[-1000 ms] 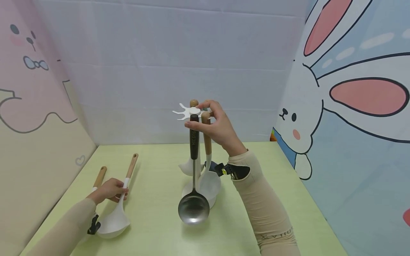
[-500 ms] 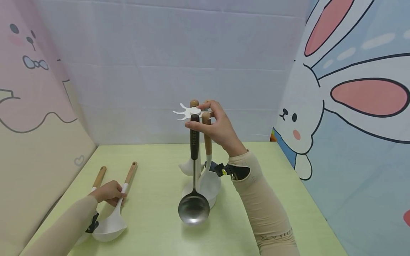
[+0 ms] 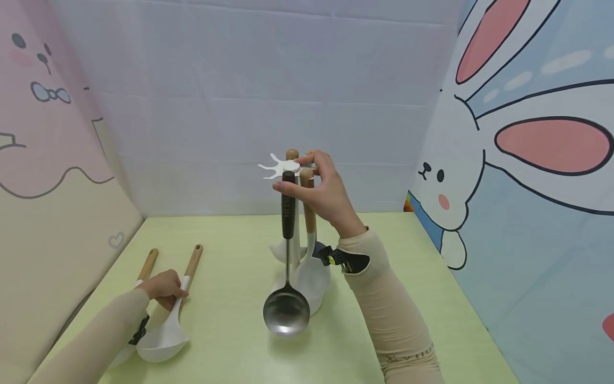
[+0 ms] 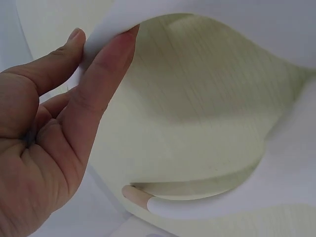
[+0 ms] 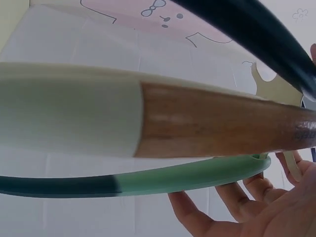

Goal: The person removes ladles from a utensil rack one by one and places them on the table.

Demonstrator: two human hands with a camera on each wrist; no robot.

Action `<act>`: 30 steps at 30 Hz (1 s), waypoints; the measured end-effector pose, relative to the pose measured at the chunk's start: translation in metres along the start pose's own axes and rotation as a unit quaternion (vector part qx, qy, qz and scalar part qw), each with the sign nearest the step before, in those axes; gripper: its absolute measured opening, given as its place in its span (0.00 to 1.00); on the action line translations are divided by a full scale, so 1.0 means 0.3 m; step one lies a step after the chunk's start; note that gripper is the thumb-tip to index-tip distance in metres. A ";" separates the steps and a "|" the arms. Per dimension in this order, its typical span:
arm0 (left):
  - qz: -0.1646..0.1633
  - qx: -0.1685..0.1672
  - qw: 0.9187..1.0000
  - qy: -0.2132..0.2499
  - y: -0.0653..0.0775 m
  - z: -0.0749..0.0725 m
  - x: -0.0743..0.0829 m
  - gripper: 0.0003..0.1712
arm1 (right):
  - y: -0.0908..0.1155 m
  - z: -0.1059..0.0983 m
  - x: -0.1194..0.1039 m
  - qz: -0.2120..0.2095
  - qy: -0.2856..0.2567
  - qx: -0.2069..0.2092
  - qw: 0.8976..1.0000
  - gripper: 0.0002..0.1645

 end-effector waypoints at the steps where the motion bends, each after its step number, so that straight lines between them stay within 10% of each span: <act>1: -0.003 0.000 1.000 -0.002 -0.003 0.000 -0.001 0.10 | 0.002 0.001 -0.002 -0.002 0.007 0.004 1.000 0.29; 21: 0.051 0.061 0.990 -0.116 -0.008 0.013 0.009 0.13 | 0.022 0.010 -0.018 -0.111 0.091 0.044 0.989 0.45; 30: 0.104 0.134 0.977 -0.130 0.034 -0.056 0.111 0.25 | -0.049 -0.071 0.018 -0.127 -0.096 -0.043 0.986 0.64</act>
Point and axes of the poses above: each hand's wrist, its own y-axis away from the middle knuckle, its own z-axis out of the palm, x = y × z, the point moved 5 cm from there along -y, towards the middle knuckle, and after that the axes turned 6 degrees about x, right-handed, at the moved point
